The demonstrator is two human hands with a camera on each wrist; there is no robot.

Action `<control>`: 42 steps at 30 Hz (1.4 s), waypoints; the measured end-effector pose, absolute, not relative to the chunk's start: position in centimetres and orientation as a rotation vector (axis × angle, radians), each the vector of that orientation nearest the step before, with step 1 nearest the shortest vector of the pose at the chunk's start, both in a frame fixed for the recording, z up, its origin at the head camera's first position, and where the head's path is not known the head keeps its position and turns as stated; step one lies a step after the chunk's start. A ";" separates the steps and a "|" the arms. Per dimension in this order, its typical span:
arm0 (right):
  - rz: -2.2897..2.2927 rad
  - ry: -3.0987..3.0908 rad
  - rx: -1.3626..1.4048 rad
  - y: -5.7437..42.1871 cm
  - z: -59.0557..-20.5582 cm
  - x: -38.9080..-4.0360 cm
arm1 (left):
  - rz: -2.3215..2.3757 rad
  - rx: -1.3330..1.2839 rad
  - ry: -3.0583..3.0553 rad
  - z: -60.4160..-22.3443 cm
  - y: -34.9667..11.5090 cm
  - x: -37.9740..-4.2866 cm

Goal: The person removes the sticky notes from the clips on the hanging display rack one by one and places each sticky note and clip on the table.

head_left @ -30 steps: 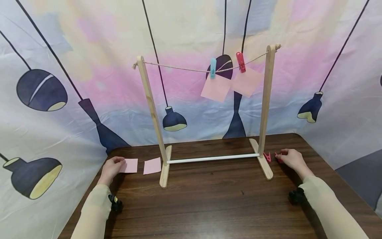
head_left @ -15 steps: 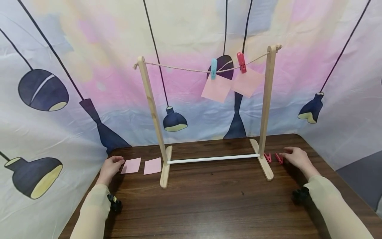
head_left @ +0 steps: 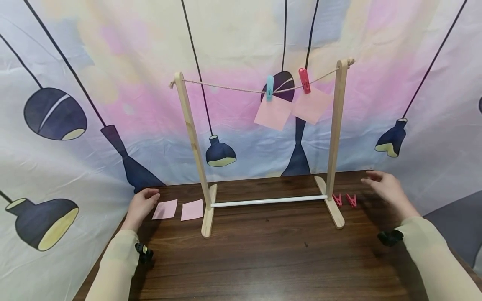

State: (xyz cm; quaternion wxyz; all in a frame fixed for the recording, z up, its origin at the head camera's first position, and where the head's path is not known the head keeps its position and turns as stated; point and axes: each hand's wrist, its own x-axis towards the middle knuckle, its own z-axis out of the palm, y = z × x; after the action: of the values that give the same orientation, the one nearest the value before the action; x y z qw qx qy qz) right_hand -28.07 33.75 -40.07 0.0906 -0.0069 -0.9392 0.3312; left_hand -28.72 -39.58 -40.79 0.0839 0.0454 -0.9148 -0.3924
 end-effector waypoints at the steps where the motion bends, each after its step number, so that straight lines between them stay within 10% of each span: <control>1: 0.978 -2.770 -0.009 33.7 -39.7 -28.0 | -1.168 0.128 -2.721 -40.4 -39.3 -28.7; 42: 1.226 -2.176 0.377 22.5 -23.9 -24.6 | -1.113 -0.435 -2.197 -29.8 -24.4 -26.7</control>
State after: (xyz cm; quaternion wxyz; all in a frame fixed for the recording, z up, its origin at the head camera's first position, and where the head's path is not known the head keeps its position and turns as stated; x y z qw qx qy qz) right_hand -24.62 22.51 -23.90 0.3028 0.1423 -0.8210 0.4626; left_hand -26.72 -24.37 -29.80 0.3149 -0.1651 -0.8338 -0.4223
